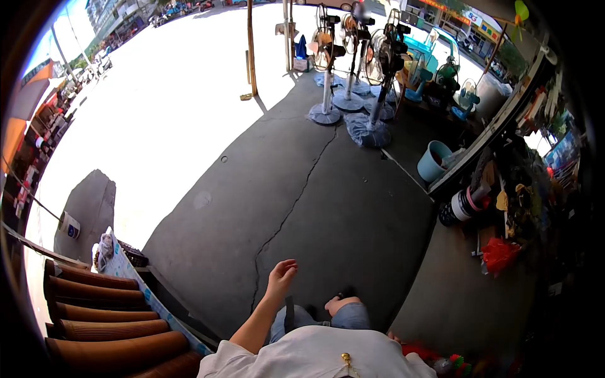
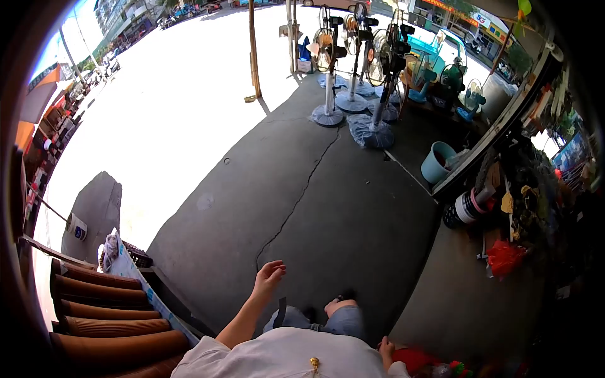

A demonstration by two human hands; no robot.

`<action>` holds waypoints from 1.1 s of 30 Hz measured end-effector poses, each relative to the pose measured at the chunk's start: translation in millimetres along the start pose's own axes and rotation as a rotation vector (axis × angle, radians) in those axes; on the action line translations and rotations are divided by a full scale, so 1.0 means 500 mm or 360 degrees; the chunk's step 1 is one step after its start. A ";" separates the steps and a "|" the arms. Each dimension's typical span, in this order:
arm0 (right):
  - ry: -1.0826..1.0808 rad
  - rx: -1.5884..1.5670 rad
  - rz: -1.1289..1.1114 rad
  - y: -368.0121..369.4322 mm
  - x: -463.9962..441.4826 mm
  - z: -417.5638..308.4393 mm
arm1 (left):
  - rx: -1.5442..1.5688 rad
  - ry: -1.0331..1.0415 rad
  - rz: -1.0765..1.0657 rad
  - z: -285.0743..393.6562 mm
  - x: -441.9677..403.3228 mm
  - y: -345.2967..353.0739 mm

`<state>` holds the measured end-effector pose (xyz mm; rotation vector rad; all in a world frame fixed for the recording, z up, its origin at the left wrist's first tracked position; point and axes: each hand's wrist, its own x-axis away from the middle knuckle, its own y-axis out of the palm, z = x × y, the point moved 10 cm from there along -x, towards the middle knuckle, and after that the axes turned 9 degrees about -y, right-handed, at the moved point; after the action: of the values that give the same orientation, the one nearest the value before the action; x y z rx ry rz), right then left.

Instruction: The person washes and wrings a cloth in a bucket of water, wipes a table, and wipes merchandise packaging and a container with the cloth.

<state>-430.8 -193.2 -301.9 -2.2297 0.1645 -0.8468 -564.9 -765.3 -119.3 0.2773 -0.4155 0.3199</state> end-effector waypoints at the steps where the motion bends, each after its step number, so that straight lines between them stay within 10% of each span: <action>1: 0.0275 -0.0220 0.0003 0.021 -0.057 0.048 | 0.0019 -0.0123 0.0122 -0.032 -0.012 -0.024; 7: 0.0219 -0.0101 -0.0283 0.012 -0.303 -0.351 | 0.0026 -0.0538 0.0326 -0.075 -0.147 -0.006; 20: -0.0767 -0.0465 -0.0690 0.310 -0.802 -1.470 | 0.0369 -0.0182 0.0611 0.213 -0.585 -0.047; 26: -0.0663 0.0014 -0.0692 0.493 -0.926 -1.450 | 0.0375 -0.0448 0.0631 0.268 -0.837 -0.202; 33: -0.0472 0.0426 -0.0549 0.518 -0.950 -1.485 | 0.0127 -0.0052 0.0654 0.649 -1.198 -0.420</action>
<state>-1224.3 -654.2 -345.2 -2.1243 -0.4594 -0.6556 -1121.9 -1209.8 -135.9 0.2742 -0.4924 0.7364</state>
